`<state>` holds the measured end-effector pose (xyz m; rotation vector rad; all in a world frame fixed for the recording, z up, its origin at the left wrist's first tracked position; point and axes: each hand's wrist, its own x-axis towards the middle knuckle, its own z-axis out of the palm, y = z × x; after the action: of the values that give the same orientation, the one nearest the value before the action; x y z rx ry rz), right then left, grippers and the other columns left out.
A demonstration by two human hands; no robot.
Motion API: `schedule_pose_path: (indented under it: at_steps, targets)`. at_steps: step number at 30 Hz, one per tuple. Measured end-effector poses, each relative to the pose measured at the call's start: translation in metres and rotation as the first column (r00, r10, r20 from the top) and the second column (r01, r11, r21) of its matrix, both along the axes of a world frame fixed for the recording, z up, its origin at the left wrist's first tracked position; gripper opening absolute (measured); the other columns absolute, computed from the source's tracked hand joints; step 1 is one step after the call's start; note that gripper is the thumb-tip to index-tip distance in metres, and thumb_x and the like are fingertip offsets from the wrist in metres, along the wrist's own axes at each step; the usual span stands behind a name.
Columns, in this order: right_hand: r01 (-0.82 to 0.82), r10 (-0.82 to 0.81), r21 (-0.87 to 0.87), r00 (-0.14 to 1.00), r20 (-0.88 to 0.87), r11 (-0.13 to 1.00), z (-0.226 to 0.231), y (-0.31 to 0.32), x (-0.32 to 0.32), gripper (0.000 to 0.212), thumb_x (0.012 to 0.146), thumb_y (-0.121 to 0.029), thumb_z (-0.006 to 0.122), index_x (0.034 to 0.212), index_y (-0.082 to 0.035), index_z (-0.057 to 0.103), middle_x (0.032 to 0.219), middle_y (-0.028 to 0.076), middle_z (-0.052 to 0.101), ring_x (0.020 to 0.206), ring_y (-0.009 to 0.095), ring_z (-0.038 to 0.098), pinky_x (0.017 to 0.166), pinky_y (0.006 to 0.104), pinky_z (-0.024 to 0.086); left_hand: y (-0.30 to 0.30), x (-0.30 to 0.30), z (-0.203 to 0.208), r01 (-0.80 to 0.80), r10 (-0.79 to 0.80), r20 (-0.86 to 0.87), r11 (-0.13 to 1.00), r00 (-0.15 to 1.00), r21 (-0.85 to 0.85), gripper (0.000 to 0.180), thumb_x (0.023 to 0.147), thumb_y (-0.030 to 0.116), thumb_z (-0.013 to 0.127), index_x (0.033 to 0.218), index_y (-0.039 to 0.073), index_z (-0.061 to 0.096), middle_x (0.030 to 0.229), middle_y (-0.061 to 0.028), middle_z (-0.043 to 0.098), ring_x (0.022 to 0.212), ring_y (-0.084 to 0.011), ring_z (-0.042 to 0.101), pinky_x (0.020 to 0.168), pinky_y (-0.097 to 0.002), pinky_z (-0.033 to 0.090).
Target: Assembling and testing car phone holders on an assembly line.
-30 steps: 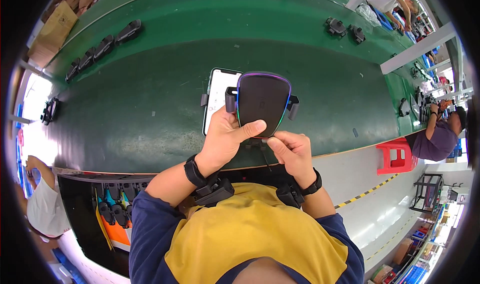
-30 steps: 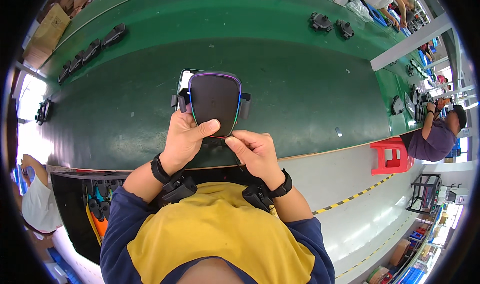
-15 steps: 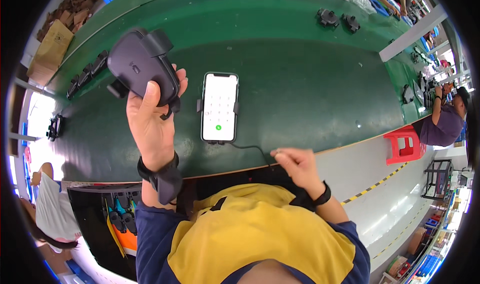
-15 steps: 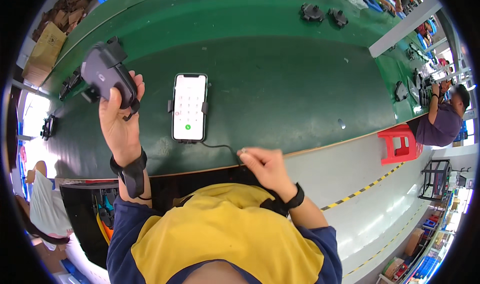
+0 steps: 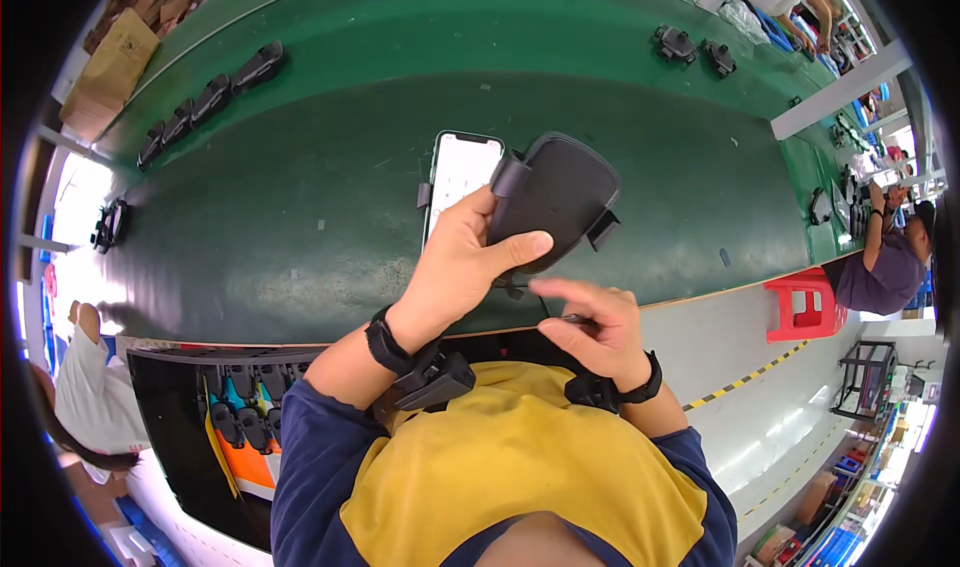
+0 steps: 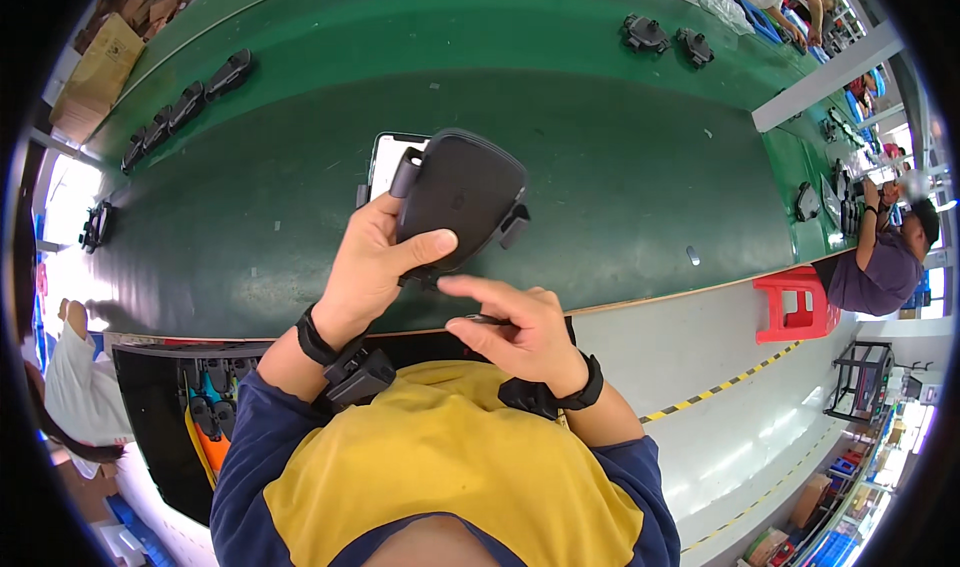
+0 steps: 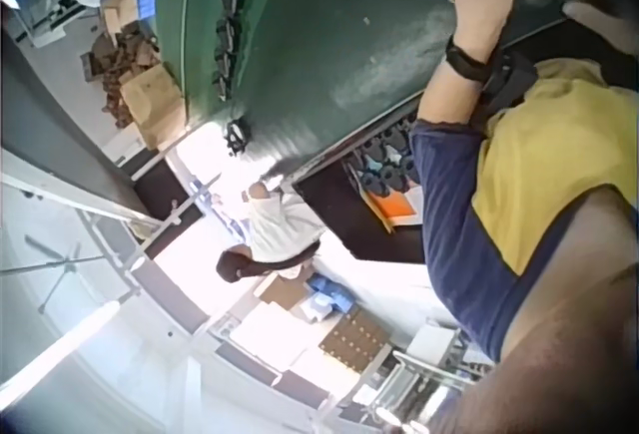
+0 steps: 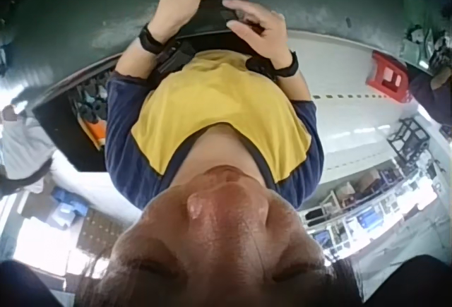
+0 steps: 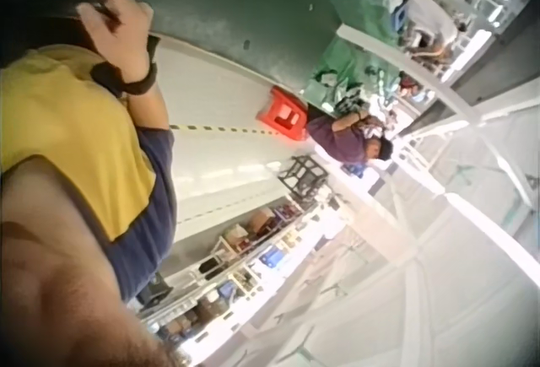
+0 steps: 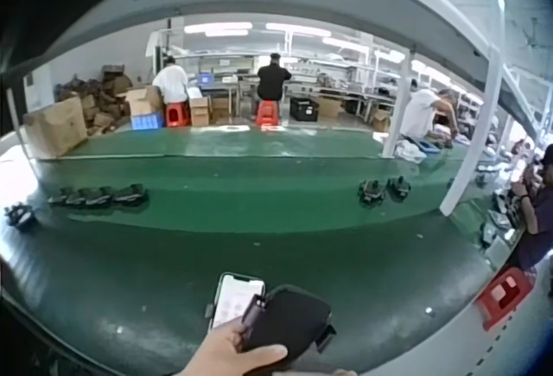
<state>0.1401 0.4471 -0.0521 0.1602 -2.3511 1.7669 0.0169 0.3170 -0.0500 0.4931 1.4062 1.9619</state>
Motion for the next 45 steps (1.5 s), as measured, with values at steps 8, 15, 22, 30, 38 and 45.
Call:
schedule_pose_path:
  at_steps: [8, 15, 22, 30, 38, 45]
  targets:
    - [-0.122, 0.123, -0.017, 0.98, 0.154, 0.992, -0.002, 0.006, -0.005, 0.031, 0.075, -0.008, 0.066, 0.106, -0.005, 0.063, 0.045, -0.001, 0.031, 0.039, 0.007, 0.029, 0.041, 0.0231, 0.022, 0.007, 0.005, -0.007, 0.117, -0.118, 0.034, 0.992, 0.992, 0.038, 0.038, 0.079, 0.01, 0.067, 0.111, -0.003, 0.05, 0.099, -0.0061, 0.058, 0.086, -0.0093, 0.054, 0.076, -0.0248, 0.046]
    - [0.034, -0.011, -0.123, 0.983, 0.183, 0.992, -0.008, 0.002, -0.005, 0.034, 0.077, -0.009, 0.064, 0.111, -0.006, 0.06, 0.047, -0.001, 0.032, 0.041, 0.006, 0.029, 0.042, 0.023, 0.023, 0.011, 0.007, -0.008, 0.025, -0.029, 0.05, 0.996, 0.998, 0.083, 0.039, 0.08, 0.01, 0.065, 0.113, -0.002, 0.048, 0.098, -0.006, 0.059, 0.087, -0.0093, 0.054, 0.077, -0.0249, 0.046]
    - [-0.06, 0.065, -0.034, 0.979, 0.192, 0.998, -0.006, 0.008, -0.004, 0.035, 0.08, -0.012, 0.061, 0.114, -0.004, 0.058, 0.046, -0.003, 0.035, 0.042, 0.004, 0.031, 0.043, 0.0203, 0.024, 0.01, 0.0, -0.008, -0.035, 0.031, 0.05, 0.996, 0.998, 0.078, 0.037, 0.08, 0.009, 0.064, 0.112, -0.002, 0.051, 0.1, -0.0055, 0.059, 0.089, -0.0096, 0.055, 0.079, -0.0247, 0.046]
    - [0.652, -0.659, -0.095, 0.748, -0.08, 0.752, -0.049, 0.068, 0.015, 0.025, 0.089, -0.015, 0.043, 0.104, -0.001, 0.055, 0.054, -0.003, 0.045, 0.046, 0.002, 0.032, 0.043, 0.0176, 0.022, -0.036, -0.103, 0.011, -0.403, 0.41, -0.176, 0.912, 0.895, 0.079, 0.027, 0.084, 0.012, 0.058, 0.105, -0.005, 0.053, 0.096, -0.0137, 0.062, 0.082, -0.0201, 0.062, 0.075, -0.0295, 0.051]
    - [0.769, -0.766, 0.162, 0.636, -0.095, 0.619, -0.086, 0.085, 0.005, 0.016, 0.088, -0.009, 0.045, 0.093, 0.0, 0.056, 0.055, -0.001, 0.048, 0.049, 0.004, 0.041, 0.046, 0.0186, 0.031, -0.05, -0.269, -0.042, -0.319, 0.373, 0.206, 0.914, 0.905, -0.252, 0.026, 0.084, 0.011, 0.057, 0.1, -0.007, 0.051, 0.094, -0.0155, 0.057, 0.087, -0.0267, 0.059, 0.077, -0.034, 0.054]
    - [0.76, -0.763, 0.104, 0.646, -0.012, 0.642, -0.087, 0.09, 0.008, 0.014, 0.087, -0.007, 0.046, 0.092, 0.0, 0.057, 0.055, -0.001, 0.048, 0.05, 0.004, 0.044, 0.047, 0.0187, 0.033, -0.003, -0.329, -0.059, -0.451, 0.496, -0.01, 0.781, 0.868, -0.432, 0.015, 0.08, 0.005, 0.057, 0.092, -0.003, 0.055, 0.087, -0.0138, 0.058, 0.076, -0.026, 0.06, 0.074, -0.0388, 0.055]
